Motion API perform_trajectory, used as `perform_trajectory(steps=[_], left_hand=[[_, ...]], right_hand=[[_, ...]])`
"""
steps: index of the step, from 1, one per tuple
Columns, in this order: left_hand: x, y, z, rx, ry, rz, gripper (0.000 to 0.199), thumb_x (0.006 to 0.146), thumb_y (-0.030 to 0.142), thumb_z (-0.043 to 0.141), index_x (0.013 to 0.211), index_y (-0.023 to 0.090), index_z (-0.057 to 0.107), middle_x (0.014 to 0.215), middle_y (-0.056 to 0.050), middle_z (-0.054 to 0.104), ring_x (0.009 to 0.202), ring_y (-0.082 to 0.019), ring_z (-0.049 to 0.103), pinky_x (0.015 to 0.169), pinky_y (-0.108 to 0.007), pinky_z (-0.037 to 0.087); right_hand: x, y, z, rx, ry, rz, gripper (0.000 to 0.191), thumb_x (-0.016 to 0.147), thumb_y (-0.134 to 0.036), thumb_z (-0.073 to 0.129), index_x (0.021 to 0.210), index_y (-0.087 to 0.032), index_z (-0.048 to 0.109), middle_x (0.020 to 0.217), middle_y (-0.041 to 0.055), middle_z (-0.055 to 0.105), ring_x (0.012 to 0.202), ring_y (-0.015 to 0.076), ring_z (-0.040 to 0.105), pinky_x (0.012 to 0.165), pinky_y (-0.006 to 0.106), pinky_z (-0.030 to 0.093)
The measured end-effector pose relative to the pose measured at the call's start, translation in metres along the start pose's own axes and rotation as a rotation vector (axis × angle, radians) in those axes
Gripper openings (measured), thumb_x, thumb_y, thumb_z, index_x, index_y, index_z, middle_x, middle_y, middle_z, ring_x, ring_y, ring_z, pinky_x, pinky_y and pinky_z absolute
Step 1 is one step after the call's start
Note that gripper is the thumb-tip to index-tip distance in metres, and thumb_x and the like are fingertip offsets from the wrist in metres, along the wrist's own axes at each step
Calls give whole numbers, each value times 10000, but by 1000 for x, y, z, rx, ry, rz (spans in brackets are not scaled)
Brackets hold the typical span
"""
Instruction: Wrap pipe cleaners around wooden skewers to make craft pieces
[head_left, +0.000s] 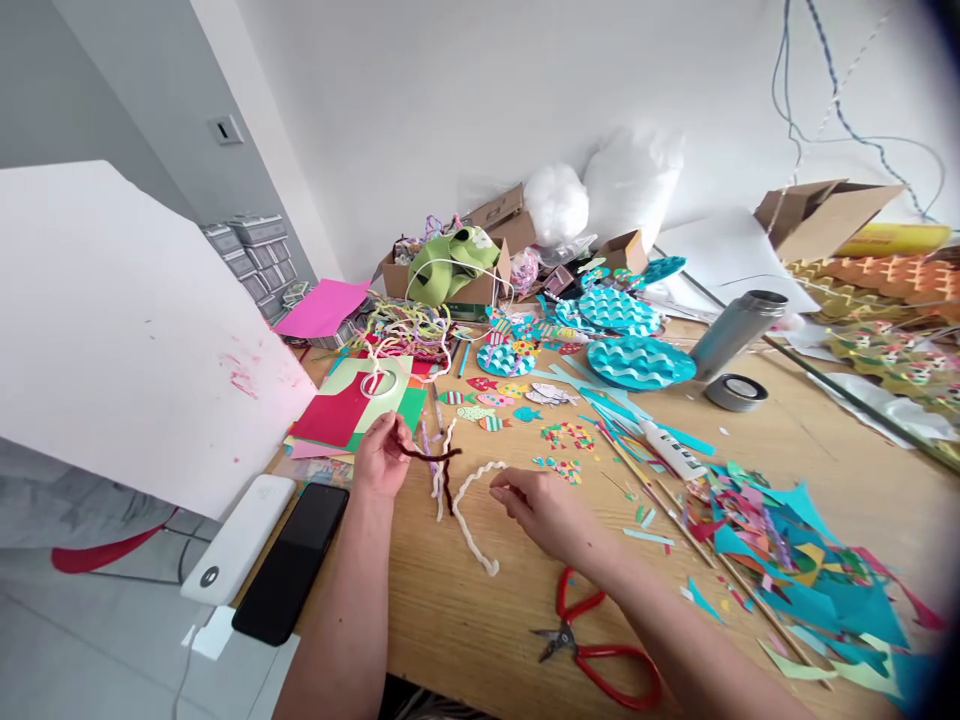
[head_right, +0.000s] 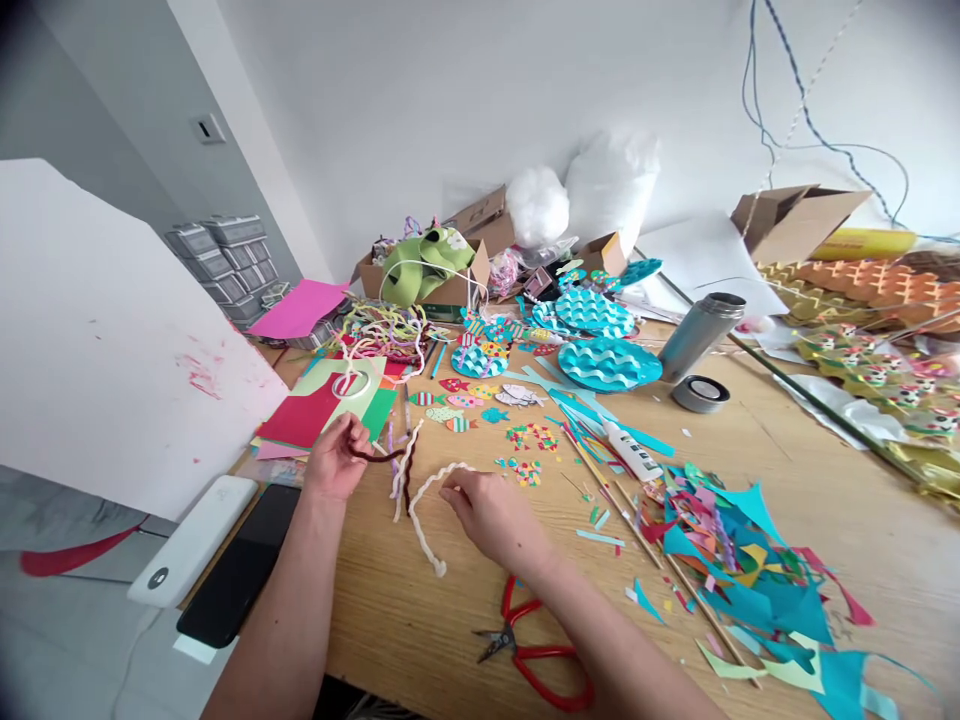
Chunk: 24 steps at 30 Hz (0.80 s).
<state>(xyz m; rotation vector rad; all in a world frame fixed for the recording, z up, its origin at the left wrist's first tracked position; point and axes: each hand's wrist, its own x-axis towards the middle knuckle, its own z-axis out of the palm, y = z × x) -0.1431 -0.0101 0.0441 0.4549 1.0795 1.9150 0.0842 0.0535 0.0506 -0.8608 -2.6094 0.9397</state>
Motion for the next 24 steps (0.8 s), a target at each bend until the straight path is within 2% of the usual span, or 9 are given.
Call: perform_trajectory(steps=[2,4,6,9,12,14,17,21,24], left_hand=[[-1,0,-2,61,-39,-47,243,643,296,703,615,157,506,490,56,464,395,-37,394,366,-143,298],[-1,-1,-3,146,-83,-102,216,641,286,672,595,156,506,459,51,458,363,-39,364,340,-147,255],[-2,-2,-4,251,-113,-144,205,645,291,634,565,163,495,424,51,443,334,-42,332,327,-154,221],[-2,-6,-9,456,-121,-176,193,649,284,603,526,173,504,388,47,444,309,-51,320,328,-165,193],[-1,-13,-14,693,-104,-177,195,635,260,622,479,179,538,357,47,435,295,-64,315,340,-184,166],[1,-17,-17,836,-81,-141,218,613,230,642,428,188,534,342,54,413,314,-75,326,370,-196,183],[3,-21,-18,1018,-24,-48,274,578,202,684,368,198,508,352,45,415,380,-98,365,438,-218,218],[-1,-20,-13,1195,94,73,308,610,306,722,397,208,523,431,5,455,502,-157,450,519,-250,249],[-8,-21,0,1342,144,215,206,706,343,665,554,214,615,598,-39,551,654,-209,531,600,-274,313]], right_hand=[[19,3,1,-4,-49,53,218,891,-257,455,819,-187,649,662,26,665,580,130,586,550,215,353],[44,1,7,1,-75,81,230,872,-272,485,751,-181,657,649,31,673,573,129,590,542,216,355],[70,-4,19,3,-78,112,291,863,-312,500,655,-167,644,614,45,668,558,134,590,535,224,359],[103,-11,39,10,-44,192,344,812,-408,565,591,-151,627,653,97,678,653,183,625,573,251,385],[118,-12,54,62,-43,266,232,725,-316,657,577,-141,616,665,110,679,689,203,629,582,261,404],[120,-9,56,142,-75,303,213,724,-263,643,555,-143,595,575,70,647,588,163,604,546,249,411],[114,-1,47,319,-138,349,308,775,-276,577,495,-160,527,420,-6,538,382,92,481,429,214,373],[94,10,15,579,-118,372,314,799,-358,551,547,-172,513,394,-52,478,315,56,385,346,183,287],[72,22,-14,740,-42,369,338,754,-473,591,617,-169,536,416,-62,472,320,47,367,326,171,226]])
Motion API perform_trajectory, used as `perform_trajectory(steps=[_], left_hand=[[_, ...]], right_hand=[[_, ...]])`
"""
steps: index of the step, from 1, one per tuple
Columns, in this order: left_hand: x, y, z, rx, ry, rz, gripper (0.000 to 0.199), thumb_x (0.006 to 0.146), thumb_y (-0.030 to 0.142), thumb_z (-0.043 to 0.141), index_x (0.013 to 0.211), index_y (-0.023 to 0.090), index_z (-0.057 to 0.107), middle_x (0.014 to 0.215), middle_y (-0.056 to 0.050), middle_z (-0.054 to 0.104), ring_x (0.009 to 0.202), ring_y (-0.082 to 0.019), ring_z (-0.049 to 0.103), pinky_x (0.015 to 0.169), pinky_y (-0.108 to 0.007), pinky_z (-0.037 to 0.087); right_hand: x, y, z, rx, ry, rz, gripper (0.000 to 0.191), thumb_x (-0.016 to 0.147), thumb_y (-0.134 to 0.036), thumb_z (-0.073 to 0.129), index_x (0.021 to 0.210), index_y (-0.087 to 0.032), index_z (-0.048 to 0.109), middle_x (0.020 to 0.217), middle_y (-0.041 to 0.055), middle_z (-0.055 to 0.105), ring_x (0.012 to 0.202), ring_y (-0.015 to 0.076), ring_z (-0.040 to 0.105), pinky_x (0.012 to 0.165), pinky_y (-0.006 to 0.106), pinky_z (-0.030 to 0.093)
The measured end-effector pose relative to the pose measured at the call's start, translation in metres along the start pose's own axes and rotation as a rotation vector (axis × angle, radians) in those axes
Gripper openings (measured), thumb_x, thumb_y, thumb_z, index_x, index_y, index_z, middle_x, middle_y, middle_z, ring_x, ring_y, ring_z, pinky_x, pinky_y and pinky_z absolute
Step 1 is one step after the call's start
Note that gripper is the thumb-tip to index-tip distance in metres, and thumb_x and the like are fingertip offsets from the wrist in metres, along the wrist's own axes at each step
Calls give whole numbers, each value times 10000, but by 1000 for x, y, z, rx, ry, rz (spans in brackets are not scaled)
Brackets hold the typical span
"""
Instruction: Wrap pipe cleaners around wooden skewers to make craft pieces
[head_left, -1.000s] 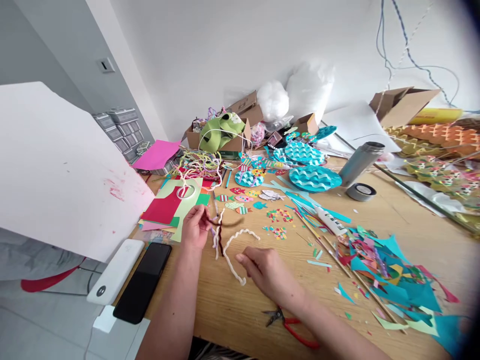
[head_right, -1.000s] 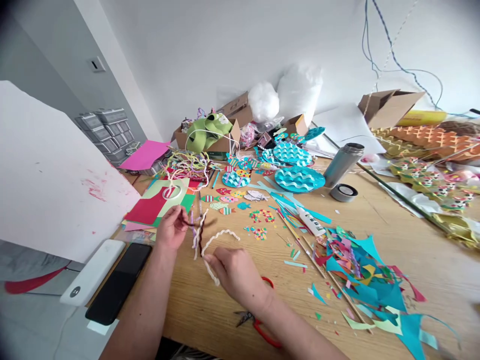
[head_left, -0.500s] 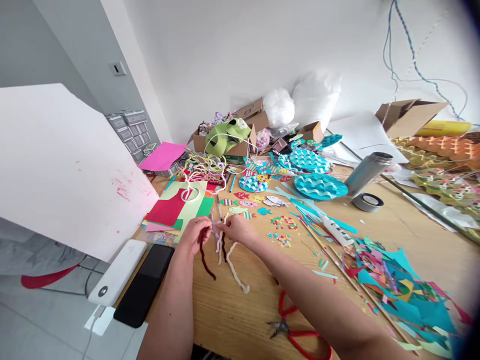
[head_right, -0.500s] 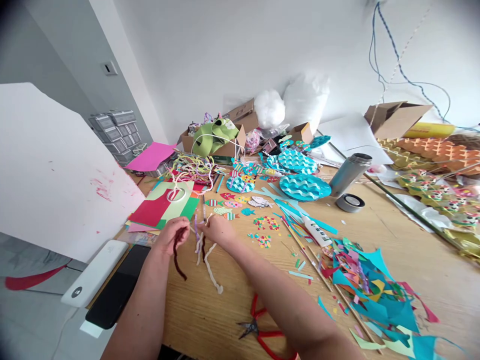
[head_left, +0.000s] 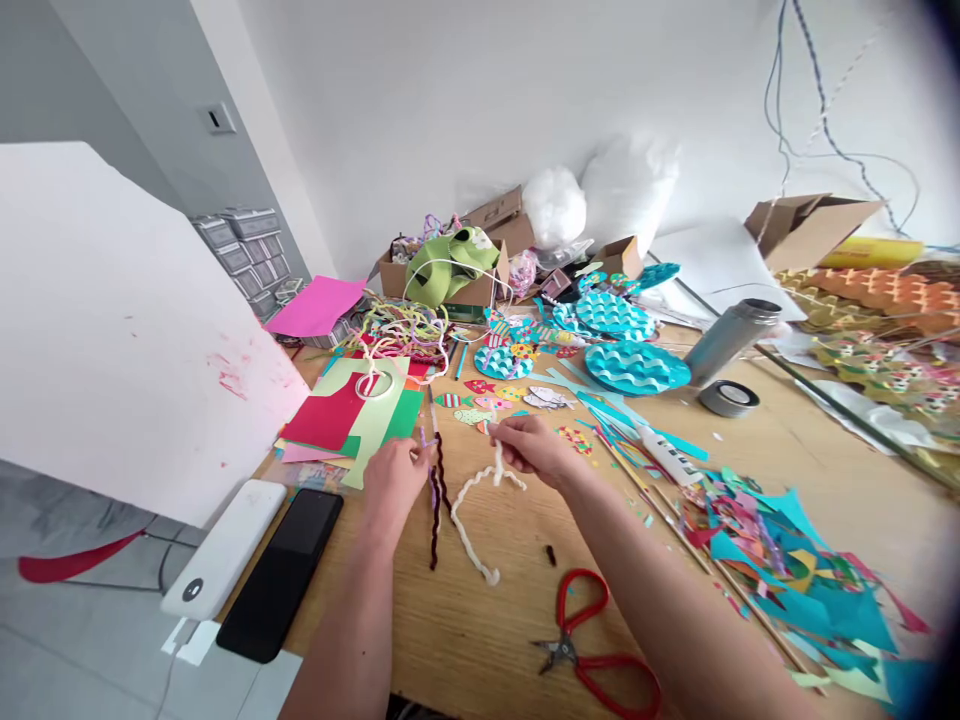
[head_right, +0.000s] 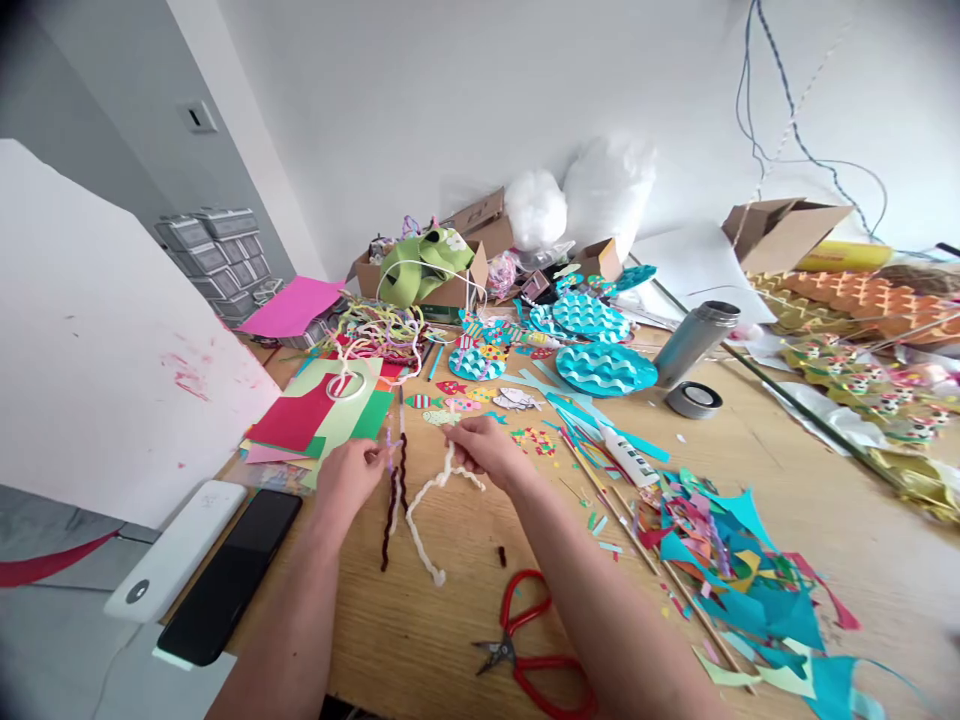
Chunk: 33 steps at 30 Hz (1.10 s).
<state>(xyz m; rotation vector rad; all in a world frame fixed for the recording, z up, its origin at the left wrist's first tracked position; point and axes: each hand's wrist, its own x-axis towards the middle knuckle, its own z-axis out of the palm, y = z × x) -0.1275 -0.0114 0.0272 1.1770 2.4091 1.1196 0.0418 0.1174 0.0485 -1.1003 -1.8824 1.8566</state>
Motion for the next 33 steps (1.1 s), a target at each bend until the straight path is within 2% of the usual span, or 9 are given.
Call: perform_trajectory(steps=[2,5,8,13,19,22,26,30,33], left_hand=[[-5,14,6,166,6,186,132,756,301,627,663,212,655,729,-64,603,759,-227,557,686,-300,361],[-12,35,24,280,-169,397,69,763,237,628,727,197,671,820,-84,644,876,-246,557,818,-344,380],[-15,48,45,276,-278,418,32,722,203,657,699,184,668,819,-122,657,941,-287,547,880,-392,363],[-9,48,66,211,-292,378,174,635,15,606,578,179,603,712,-130,642,865,-291,576,826,-385,387],[6,49,49,22,-220,305,143,705,76,560,638,200,581,685,-60,632,714,-216,582,680,-307,394],[14,58,33,-115,-194,280,121,759,149,544,655,203,575,641,-33,629,582,-171,550,581,-263,369],[18,79,14,-311,-162,285,134,799,238,535,673,203,563,668,-33,650,585,-152,565,552,-232,373],[13,104,5,-584,-228,284,136,751,265,615,649,202,551,595,1,589,535,-130,524,520,-216,366],[6,118,10,-595,-339,351,139,770,264,596,663,200,533,603,12,572,546,-122,518,524,-214,376]], right_hand=[[-14,1,-20,93,41,-22,379,718,-536,612,658,-167,550,420,-66,467,314,44,351,318,171,197],[-30,5,-39,204,96,-54,419,690,-577,634,668,-169,540,414,-65,463,316,44,346,316,174,190],[-40,8,-45,276,120,-71,426,673,-575,661,655,-170,529,411,-64,462,321,41,346,320,172,195],[-47,5,-44,315,100,-90,408,673,-555,679,659,-164,562,417,-53,480,327,48,359,329,178,215],[-56,-10,-51,332,98,-197,364,699,-510,684,665,-166,572,542,-26,534,427,65,436,396,191,311],[-60,-22,-53,265,94,-292,344,715,-505,676,709,-173,585,643,-3,583,523,93,507,474,211,385],[-59,-36,-47,120,122,-402,355,730,-541,638,767,-188,633,688,23,625,597,141,551,551,255,430],[-51,-40,-36,16,250,-512,347,741,-545,620,718,-203,671,768,41,659,798,218,597,709,316,465],[-45,-39,-31,24,234,-587,342,777,-529,588,700,-206,671,748,32,643,809,218,591,742,325,461]])
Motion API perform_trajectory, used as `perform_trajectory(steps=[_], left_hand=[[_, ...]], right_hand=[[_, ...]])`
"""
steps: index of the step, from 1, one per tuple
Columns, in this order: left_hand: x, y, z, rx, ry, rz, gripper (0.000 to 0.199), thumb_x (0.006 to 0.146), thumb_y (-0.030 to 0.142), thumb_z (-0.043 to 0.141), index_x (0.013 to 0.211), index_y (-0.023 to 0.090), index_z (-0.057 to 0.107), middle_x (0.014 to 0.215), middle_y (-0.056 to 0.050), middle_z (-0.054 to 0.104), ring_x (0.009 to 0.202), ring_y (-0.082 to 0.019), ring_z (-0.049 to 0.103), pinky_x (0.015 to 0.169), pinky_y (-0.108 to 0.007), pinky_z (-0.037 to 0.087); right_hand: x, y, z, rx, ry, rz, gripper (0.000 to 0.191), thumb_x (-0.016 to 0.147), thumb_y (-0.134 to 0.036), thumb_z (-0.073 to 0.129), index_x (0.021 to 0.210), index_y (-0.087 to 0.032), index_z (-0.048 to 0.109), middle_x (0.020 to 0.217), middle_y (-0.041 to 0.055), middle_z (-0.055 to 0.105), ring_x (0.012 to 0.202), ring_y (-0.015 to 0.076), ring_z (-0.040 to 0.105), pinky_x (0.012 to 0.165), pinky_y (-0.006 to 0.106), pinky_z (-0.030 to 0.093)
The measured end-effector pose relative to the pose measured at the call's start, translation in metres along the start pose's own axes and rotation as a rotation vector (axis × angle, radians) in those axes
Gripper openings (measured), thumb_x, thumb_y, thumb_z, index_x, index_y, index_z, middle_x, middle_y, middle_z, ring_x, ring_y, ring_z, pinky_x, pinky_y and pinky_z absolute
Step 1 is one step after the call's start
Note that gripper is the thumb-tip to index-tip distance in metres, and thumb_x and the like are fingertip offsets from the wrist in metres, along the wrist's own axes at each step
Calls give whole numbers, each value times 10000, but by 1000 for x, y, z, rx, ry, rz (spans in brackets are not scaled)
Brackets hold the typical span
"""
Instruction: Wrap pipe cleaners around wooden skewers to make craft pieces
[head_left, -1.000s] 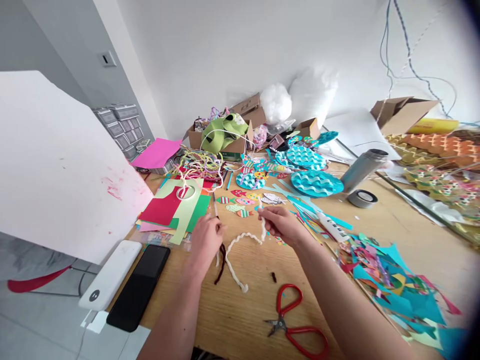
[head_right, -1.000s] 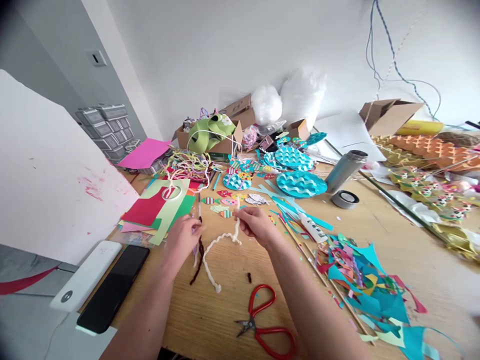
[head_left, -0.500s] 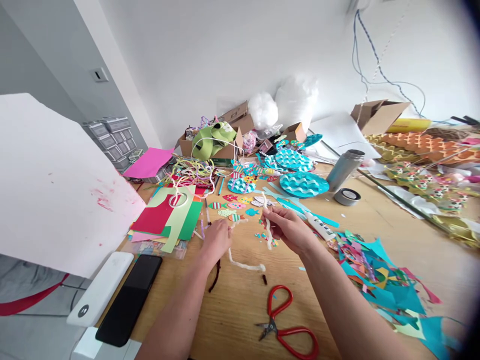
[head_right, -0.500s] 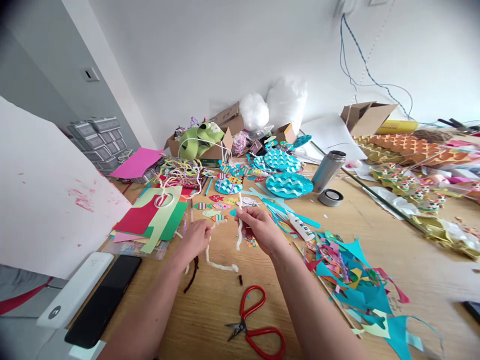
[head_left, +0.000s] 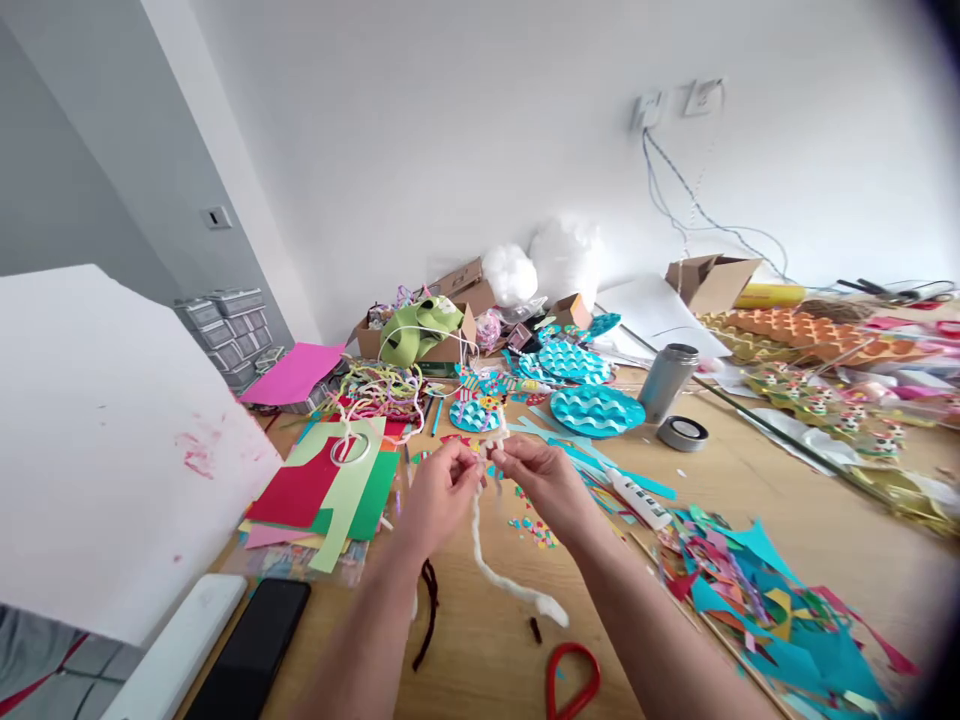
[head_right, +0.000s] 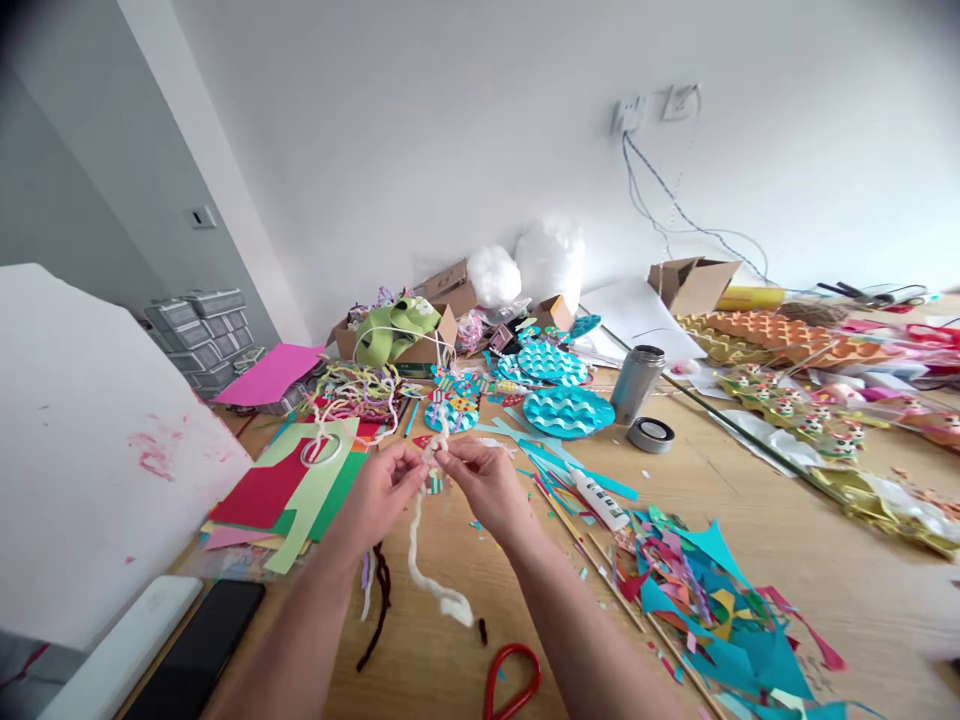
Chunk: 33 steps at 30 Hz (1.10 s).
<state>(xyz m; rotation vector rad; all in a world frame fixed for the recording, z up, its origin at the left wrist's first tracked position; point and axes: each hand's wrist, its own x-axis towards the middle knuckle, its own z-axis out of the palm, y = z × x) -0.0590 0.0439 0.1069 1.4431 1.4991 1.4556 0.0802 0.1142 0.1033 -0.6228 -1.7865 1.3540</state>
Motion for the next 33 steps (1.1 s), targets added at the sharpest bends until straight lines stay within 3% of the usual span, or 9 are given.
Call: perform_trajectory(steps=[5,10,13,17,20,24,27,30,33], left_hand=[[4,-3,11,13,-107,-21,155,766,304,624,694,186,553,628,10,555,559,-117,500,509,-213,373],[9,-3,5,-92,57,24,175,750,333,659,854,194,637,788,-28,635,647,-139,571,589,-228,444],[10,-1,3,-130,134,98,111,754,296,656,739,187,674,729,-26,642,658,-145,582,612,-225,444],[12,-2,4,-143,249,109,93,736,268,671,691,188,685,707,-23,659,649,-145,581,617,-223,444],[13,-6,3,-118,307,127,105,743,278,663,705,181,675,701,-20,646,643,-138,572,613,-220,442],[14,-10,-1,-90,363,117,183,751,319,650,662,171,588,603,19,561,552,-102,499,523,-196,390],[15,-11,-3,-108,417,54,230,747,339,644,632,172,536,520,49,496,476,-79,443,463,-183,347],[15,-9,-6,-227,375,-43,215,750,338,628,654,176,523,496,56,495,420,-76,443,390,-178,308],[14,-5,-13,-361,235,-85,185,747,327,634,724,184,518,586,30,579,444,-101,517,365,-185,334]], right_hand=[[2,3,-2,27,26,15,359,775,-523,594,690,-175,614,653,1,561,624,143,506,589,254,399],[2,7,-4,-119,-68,28,422,793,-561,555,672,-158,574,606,-20,483,576,115,423,530,235,324],[1,9,0,-174,-120,18,430,812,-557,536,655,-157,570,601,-16,497,583,119,437,538,236,328],[-1,7,10,75,-152,147,397,815,-554,534,757,-163,576,665,16,610,590,127,510,580,243,390],[-3,7,17,175,-165,213,401,798,-567,543,748,-169,552,597,-4,580,516,108,465,533,233,371],[-3,7,19,27,-128,139,428,802,-572,515,639,-177,500,540,-33,459,488,95,384,473,222,297],[-4,4,16,-227,-90,39,369,873,-468,450,641,-184,489,560,-22,459,517,110,379,490,235,280],[-5,1,12,-353,-51,-9,343,903,-402,417,659,-184,521,606,10,536,570,133,444,544,251,316],[-5,-3,9,-182,-133,75,340,901,-423,424,698,-180,549,669,39,627,613,145,513,588,259,364]])
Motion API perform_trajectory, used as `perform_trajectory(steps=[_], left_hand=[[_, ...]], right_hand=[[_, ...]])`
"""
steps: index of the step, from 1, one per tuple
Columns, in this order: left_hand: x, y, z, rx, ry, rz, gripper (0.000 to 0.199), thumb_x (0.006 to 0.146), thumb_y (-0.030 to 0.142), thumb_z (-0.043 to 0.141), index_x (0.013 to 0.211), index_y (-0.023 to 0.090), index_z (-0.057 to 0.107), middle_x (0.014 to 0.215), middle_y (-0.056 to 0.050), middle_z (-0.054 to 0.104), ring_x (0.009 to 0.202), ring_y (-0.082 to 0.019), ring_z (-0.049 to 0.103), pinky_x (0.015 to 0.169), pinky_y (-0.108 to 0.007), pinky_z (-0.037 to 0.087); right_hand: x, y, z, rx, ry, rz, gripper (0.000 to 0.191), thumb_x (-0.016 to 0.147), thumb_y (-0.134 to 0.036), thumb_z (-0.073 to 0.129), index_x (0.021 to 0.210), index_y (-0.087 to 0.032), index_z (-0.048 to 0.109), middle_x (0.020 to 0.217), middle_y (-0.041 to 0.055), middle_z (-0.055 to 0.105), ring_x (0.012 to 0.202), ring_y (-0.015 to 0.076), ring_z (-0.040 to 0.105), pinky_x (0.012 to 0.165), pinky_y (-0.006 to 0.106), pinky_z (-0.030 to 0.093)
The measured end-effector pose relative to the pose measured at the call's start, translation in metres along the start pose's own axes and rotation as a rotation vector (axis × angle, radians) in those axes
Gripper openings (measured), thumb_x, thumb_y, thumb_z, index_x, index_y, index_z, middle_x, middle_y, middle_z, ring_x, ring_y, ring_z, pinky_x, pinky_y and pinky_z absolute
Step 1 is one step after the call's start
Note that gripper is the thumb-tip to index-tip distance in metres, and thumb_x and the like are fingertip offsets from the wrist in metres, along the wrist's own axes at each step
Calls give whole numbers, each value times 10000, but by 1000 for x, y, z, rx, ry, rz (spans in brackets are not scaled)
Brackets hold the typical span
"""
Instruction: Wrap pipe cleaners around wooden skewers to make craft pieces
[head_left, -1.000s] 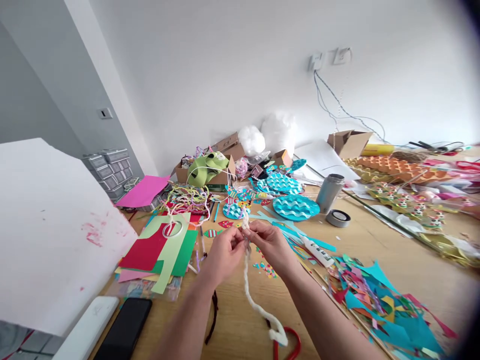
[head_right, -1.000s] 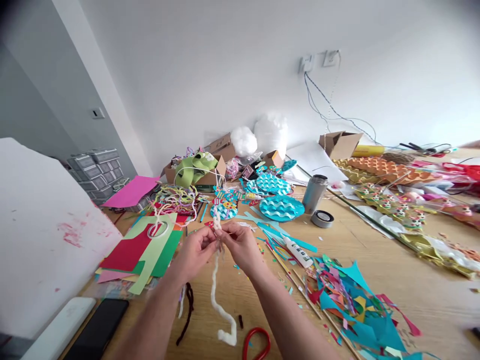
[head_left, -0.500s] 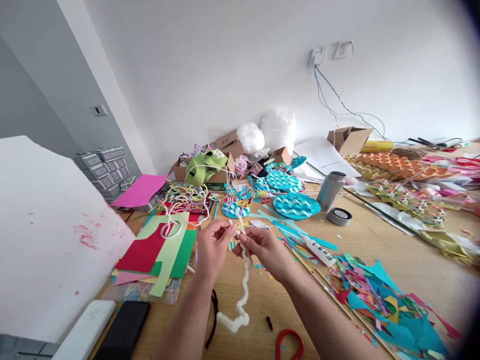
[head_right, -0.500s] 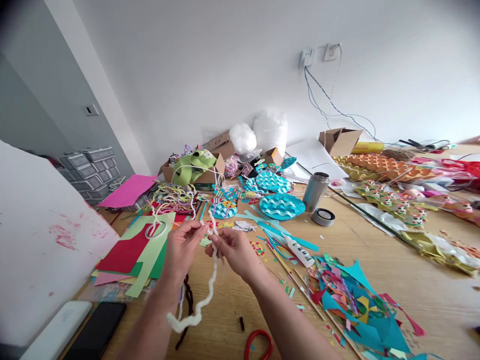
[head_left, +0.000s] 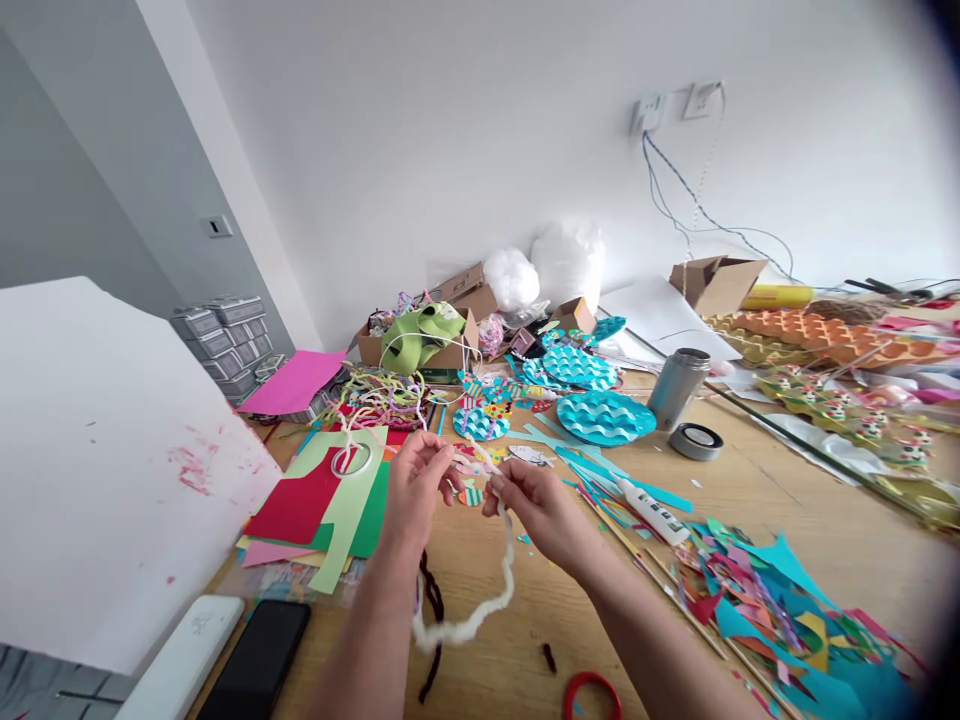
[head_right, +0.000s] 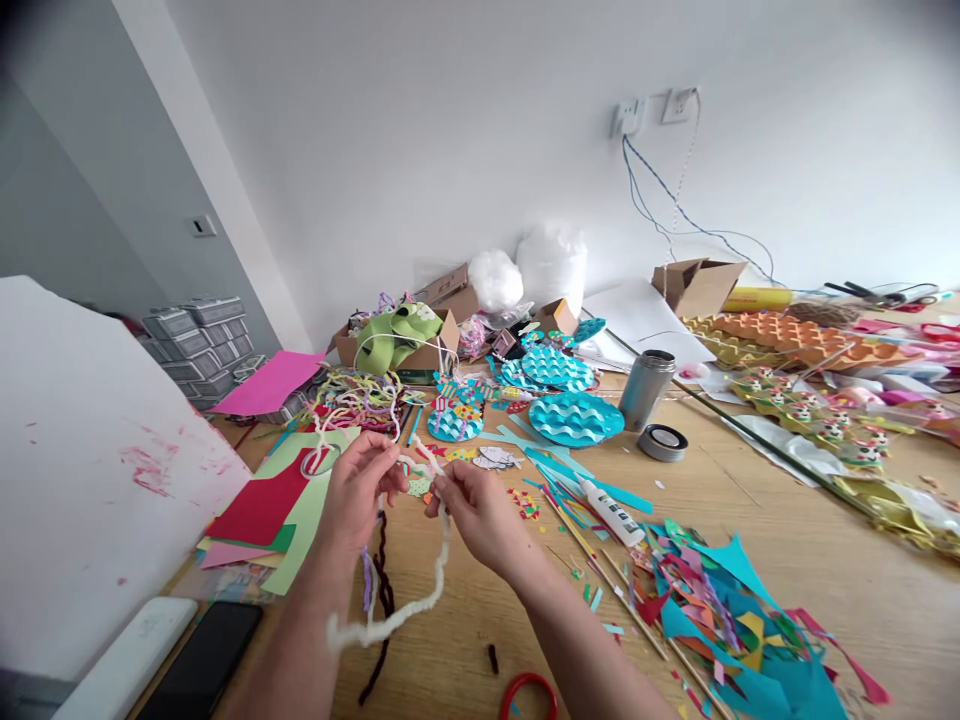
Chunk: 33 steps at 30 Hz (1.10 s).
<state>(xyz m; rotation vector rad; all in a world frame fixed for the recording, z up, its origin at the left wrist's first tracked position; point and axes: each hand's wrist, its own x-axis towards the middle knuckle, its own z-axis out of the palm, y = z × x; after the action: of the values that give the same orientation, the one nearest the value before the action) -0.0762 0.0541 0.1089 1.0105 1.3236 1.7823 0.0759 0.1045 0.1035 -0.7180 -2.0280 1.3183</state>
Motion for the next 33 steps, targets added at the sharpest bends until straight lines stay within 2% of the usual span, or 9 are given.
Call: perform_trajectory(steps=[4,9,16,19,21,23,28,31,33], left_hand=[[0,11,-13,29,-198,30,147,767,293,641,826,171,584,689,1,625,514,-99,538,442,-202,420],[-1,18,-29,247,-386,121,125,745,257,681,826,161,686,831,-42,653,647,-114,577,579,-221,475],[-1,16,-36,449,-356,103,116,773,261,648,795,153,682,657,-16,634,581,-112,578,563,-216,469],[-1,16,-35,480,-331,100,136,779,284,637,779,150,655,634,-8,621,564,-109,574,551,-215,469],[-1,17,-35,462,-312,93,153,785,302,626,753,152,625,653,-8,620,554,-104,566,536,-213,468],[-1,18,-35,416,-294,65,186,786,332,618,724,159,589,654,-4,611,530,-98,552,506,-212,464],[1,17,-33,251,-180,-78,247,728,376,646,657,171,529,516,49,510,403,-61,445,356,-154,333],[4,16,-31,146,-72,-249,281,663,362,672,588,171,480,428,81,429,312,-21,301,292,-131,162],[8,15,-31,51,-47,-329,294,619,334,686,549,172,450,387,94,389,283,-8,236,286,-137,109]], right_hand=[[0,-4,-4,262,-133,90,307,856,-452,501,731,-173,535,614,19,625,577,135,526,587,255,386],[-1,-7,-6,370,-176,155,280,819,-428,550,709,-171,546,556,-3,603,521,116,517,551,242,385],[-4,-8,-3,364,-227,166,299,835,-472,518,770,-182,478,623,18,649,546,131,592,539,245,429],[-4,-5,1,323,-201,182,303,872,-486,444,763,-206,408,536,-52,537,425,108,534,426,212,351],[-4,-2,3,236,-140,167,304,898,-467,402,730,-216,378,494,-94,401,345,72,391,377,200,255],[-4,0,5,68,-58,77,310,918,-427,389,696,-211,381,517,-86,349,385,69,322,399,207,233],[-7,4,2,-527,96,-261,212,952,-264,380,816,-180,518,625,-7,527,533,119,438,507,249,256],[-10,8,0,-822,101,-468,196,944,-151,355,916,-165,548,704,33,586,583,145,491,528,274,240],[-12,9,1,-892,89,-528,215,943,-121,337,917,-163,546,721,41,592,594,150,497,536,280,238]])
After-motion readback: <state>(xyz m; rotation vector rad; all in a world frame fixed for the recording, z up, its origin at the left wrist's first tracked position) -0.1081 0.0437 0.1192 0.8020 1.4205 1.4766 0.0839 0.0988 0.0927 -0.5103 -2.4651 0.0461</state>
